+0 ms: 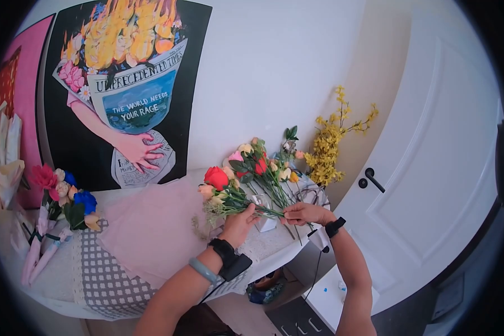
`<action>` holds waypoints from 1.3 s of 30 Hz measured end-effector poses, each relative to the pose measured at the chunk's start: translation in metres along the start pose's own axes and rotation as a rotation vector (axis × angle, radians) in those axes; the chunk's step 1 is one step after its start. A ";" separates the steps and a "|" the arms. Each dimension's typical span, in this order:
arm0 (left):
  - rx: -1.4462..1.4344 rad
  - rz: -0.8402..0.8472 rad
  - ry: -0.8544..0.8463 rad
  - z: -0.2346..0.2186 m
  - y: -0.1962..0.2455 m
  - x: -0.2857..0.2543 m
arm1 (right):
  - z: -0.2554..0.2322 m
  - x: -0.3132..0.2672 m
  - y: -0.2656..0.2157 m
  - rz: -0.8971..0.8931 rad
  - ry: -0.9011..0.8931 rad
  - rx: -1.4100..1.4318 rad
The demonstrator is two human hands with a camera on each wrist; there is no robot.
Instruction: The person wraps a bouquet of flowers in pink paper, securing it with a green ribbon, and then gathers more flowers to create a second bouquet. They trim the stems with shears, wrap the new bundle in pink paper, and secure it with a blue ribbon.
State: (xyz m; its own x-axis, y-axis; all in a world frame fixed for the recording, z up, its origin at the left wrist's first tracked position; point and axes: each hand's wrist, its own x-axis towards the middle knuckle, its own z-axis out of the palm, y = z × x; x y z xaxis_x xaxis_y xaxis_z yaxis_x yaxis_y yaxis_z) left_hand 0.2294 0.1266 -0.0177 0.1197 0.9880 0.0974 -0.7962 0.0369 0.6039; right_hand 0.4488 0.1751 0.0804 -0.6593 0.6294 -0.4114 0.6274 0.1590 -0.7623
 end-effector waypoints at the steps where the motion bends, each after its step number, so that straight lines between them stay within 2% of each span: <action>1: -0.026 -0.022 -0.003 -0.002 0.000 0.001 | 0.000 0.004 0.005 -0.041 0.038 -0.010; 3: -0.043 -0.028 -0.009 -0.003 0.000 0.003 | 0.005 0.012 0.010 -0.125 0.115 -0.030; 6: -0.100 -0.028 0.019 -0.001 0.002 0.003 | 0.011 0.005 -0.003 -0.227 0.307 -0.495; 9: -0.140 -0.013 -0.015 0.002 0.003 0.002 | 0.031 0.007 -0.001 -0.486 0.687 -0.824; 12: -0.131 0.028 -0.055 0.007 0.006 -0.003 | 0.057 -0.002 -0.032 -0.494 0.887 -1.057; 13: -0.122 0.043 -0.067 0.010 0.007 -0.004 | 0.063 -0.005 -0.042 -0.480 0.915 -1.235; 16: -0.121 0.061 -0.108 0.017 0.010 -0.010 | 0.068 0.003 -0.045 -0.419 0.908 -1.358; 20: -0.212 0.153 -0.091 0.020 0.011 -0.011 | 0.079 0.000 -0.053 -0.509 0.924 -1.183; 22: -0.171 0.143 -0.012 0.028 0.020 -0.017 | 0.080 -0.002 -0.058 -0.524 0.885 -1.164; 28: -0.098 0.194 0.037 0.038 0.056 -0.056 | 0.095 -0.002 -0.085 -0.656 0.784 -0.934; 31: 0.010 0.242 0.066 0.027 0.075 -0.085 | 0.118 0.001 -0.106 -0.678 0.675 -0.800; 36: 0.129 0.346 0.117 -0.012 0.116 -0.129 | 0.154 0.043 -0.126 -0.768 0.575 -0.761; 39: 0.244 0.305 0.178 -0.035 0.146 -0.154 | 0.179 0.068 -0.143 -0.823 0.555 -0.775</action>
State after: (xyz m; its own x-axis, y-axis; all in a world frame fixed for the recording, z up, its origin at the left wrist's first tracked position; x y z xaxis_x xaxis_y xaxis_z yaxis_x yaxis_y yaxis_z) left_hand 0.0745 -0.0146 0.0277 -0.2209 0.9594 0.1753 -0.6133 -0.2764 0.7399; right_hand 0.2399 0.0589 0.0721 -0.8253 0.3360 0.4539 0.3157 0.9409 -0.1226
